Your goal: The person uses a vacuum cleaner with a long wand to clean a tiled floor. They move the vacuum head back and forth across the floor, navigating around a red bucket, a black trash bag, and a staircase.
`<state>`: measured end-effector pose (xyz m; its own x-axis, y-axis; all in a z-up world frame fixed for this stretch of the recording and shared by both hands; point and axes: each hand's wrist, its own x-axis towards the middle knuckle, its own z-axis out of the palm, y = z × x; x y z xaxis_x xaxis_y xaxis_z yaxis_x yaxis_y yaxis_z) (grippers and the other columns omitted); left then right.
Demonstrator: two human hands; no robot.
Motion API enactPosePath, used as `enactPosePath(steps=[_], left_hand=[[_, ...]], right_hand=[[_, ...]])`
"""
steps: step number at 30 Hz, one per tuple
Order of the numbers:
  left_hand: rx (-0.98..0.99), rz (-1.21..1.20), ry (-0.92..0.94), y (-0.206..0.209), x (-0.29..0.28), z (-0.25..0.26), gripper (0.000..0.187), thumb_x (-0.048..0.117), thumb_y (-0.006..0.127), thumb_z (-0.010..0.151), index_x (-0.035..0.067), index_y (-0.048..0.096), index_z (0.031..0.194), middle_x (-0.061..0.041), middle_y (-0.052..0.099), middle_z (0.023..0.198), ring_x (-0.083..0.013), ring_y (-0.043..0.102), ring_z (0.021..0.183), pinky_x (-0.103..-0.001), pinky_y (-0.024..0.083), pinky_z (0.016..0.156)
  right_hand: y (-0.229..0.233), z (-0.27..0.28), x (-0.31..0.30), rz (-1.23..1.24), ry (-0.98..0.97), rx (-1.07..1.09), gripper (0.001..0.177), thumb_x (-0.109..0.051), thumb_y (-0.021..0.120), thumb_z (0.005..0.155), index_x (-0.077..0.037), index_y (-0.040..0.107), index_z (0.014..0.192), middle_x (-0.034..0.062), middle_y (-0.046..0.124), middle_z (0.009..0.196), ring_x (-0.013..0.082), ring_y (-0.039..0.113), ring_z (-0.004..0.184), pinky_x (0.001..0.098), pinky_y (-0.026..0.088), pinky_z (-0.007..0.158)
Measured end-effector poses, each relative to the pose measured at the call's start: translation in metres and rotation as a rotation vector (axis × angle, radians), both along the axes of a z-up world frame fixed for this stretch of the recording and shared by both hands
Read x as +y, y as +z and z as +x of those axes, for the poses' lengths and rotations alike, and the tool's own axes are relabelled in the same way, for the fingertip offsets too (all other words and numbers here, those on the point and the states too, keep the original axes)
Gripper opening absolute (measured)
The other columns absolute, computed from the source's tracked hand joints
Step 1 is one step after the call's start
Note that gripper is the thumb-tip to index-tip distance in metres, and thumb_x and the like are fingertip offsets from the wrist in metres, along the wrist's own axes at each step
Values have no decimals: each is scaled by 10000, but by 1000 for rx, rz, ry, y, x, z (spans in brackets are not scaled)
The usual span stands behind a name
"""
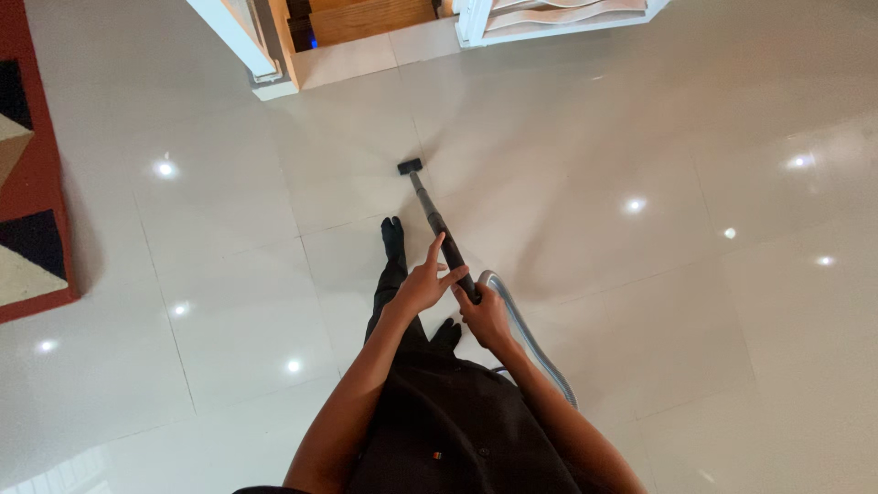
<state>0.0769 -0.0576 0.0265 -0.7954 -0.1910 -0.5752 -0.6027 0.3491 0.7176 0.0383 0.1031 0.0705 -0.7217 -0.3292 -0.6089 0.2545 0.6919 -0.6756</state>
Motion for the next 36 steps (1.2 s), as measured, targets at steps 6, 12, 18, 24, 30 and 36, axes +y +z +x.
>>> enactPosePath(steps=[6,12,18,24,30,36], left_hand=[[-43,-24,25,-4,-48,-47,1086,783,493,828,251,22,1650,-223,669,1304,-392,683,1173,-500,552,951],[3,-27,49,-16,-128,-115,1082,799,493,824,258,46,1648,-233,675,1286,-379,675,1184,-492,559,950],[-5,-11,73,-32,-216,-186,1061,790,514,819,300,76,1652,-246,654,1306,-397,657,1198,-500,554,959],[-37,-74,89,-50,-294,-241,1008,763,561,824,338,131,1630,-198,685,1288,-385,672,1182,-517,533,971],[-43,-64,117,-65,-331,-278,1018,773,588,806,364,153,1630,-197,694,1278,-390,673,1182,-520,533,973],[-33,-61,107,-70,-301,-269,1035,794,568,800,352,133,1628,-206,692,1272,-396,671,1179,-519,537,967]], right_hand=[[-19,-47,-53,5,10,-9,441,-434,682,942,-12,631,826,59,630,643,142,624,576,334,520,545],[-30,-114,-137,0,-60,-82,412,-421,676,951,-39,599,815,46,610,650,127,594,581,329,499,545],[-51,-180,-227,-43,-79,-24,378,-389,678,952,-48,584,818,31,598,610,114,580,522,310,477,478],[-75,-233,-305,-32,-63,-80,415,-429,660,971,-49,567,834,30,575,595,113,552,511,323,440,462],[-100,-273,-337,-43,-22,-118,429,-491,614,986,-80,581,867,12,588,640,102,570,552,317,465,502],[-109,-267,-306,-93,-49,-185,446,-476,616,992,-47,584,873,28,578,663,113,572,570,316,473,523]])
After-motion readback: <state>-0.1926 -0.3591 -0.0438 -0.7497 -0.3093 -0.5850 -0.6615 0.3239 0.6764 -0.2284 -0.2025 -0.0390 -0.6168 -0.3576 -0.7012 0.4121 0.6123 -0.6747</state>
